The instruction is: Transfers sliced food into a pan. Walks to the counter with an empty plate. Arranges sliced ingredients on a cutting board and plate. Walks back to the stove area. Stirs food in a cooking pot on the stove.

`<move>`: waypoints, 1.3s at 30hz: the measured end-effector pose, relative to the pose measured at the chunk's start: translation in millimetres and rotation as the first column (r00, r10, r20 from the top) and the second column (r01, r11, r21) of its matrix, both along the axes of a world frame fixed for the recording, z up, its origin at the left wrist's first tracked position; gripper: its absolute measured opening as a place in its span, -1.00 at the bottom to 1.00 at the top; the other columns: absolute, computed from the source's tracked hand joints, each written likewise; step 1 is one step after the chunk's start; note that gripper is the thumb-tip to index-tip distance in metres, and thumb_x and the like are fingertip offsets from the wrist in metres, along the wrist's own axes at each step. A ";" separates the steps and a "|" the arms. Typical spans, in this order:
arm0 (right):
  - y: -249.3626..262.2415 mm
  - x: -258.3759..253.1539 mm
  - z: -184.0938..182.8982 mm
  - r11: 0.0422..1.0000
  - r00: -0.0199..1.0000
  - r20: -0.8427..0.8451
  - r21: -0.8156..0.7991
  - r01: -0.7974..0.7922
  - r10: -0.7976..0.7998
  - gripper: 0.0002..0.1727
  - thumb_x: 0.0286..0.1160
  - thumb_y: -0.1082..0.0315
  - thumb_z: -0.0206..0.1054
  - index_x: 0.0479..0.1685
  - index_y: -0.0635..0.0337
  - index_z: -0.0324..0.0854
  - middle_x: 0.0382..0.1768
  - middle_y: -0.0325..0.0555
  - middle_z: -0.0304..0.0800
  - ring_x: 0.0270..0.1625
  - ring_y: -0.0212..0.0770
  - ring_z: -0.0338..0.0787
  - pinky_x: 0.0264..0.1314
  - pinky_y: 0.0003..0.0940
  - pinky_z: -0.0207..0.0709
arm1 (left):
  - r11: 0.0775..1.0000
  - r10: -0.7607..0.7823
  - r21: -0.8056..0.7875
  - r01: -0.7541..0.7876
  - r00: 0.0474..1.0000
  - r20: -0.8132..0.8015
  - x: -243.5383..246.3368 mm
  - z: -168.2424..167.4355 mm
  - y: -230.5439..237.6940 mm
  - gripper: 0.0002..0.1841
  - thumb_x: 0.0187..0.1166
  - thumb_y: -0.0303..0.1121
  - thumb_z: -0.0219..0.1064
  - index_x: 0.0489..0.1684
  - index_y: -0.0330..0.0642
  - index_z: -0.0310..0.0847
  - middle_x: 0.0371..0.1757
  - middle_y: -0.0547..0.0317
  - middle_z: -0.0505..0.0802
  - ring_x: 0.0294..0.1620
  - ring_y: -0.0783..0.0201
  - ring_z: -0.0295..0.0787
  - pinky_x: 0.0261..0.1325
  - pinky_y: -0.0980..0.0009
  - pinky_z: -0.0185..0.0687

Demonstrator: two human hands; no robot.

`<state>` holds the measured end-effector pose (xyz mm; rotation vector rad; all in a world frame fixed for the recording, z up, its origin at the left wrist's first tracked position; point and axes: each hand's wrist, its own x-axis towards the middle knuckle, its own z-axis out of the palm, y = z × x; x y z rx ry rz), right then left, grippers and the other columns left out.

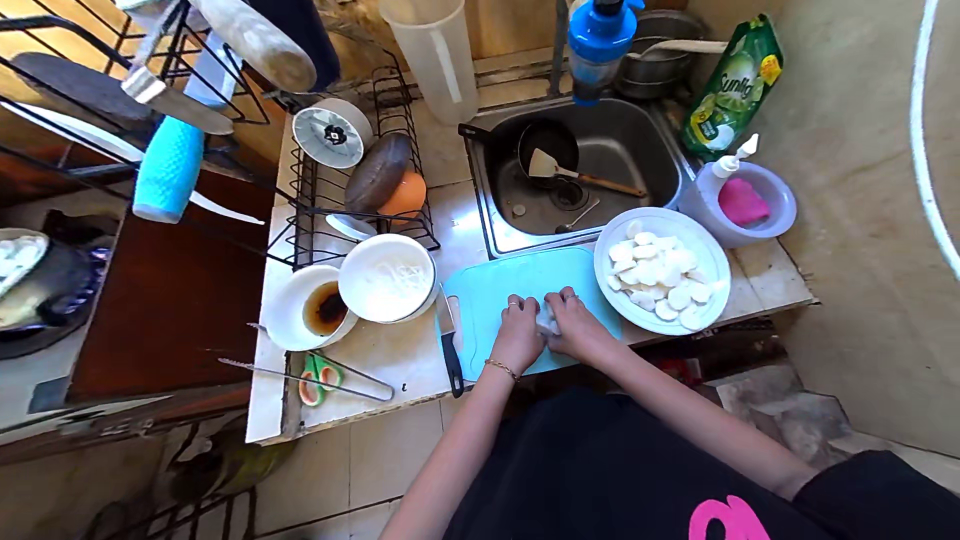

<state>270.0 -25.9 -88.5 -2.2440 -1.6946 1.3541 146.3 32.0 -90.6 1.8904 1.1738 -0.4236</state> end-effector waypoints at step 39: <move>-4.3 104.8 51.0 0.904 0.982 -0.159 0.397 0.160 -0.104 -0.69 0.39 0.55 0.49 0.12 0.31 0.67 -0.07 0.22 0.82 -0.08 0.16 0.85 0.05 0.23 0.70 | 0.991 -0.102 0.129 0.038 0.836 0.539 61.2 53.1 21.5 -0.68 0.54 -0.38 0.49 0.13 -0.41 0.68 0.03 -0.19 0.83 0.01 0.03 0.84 0.15 0.13 0.76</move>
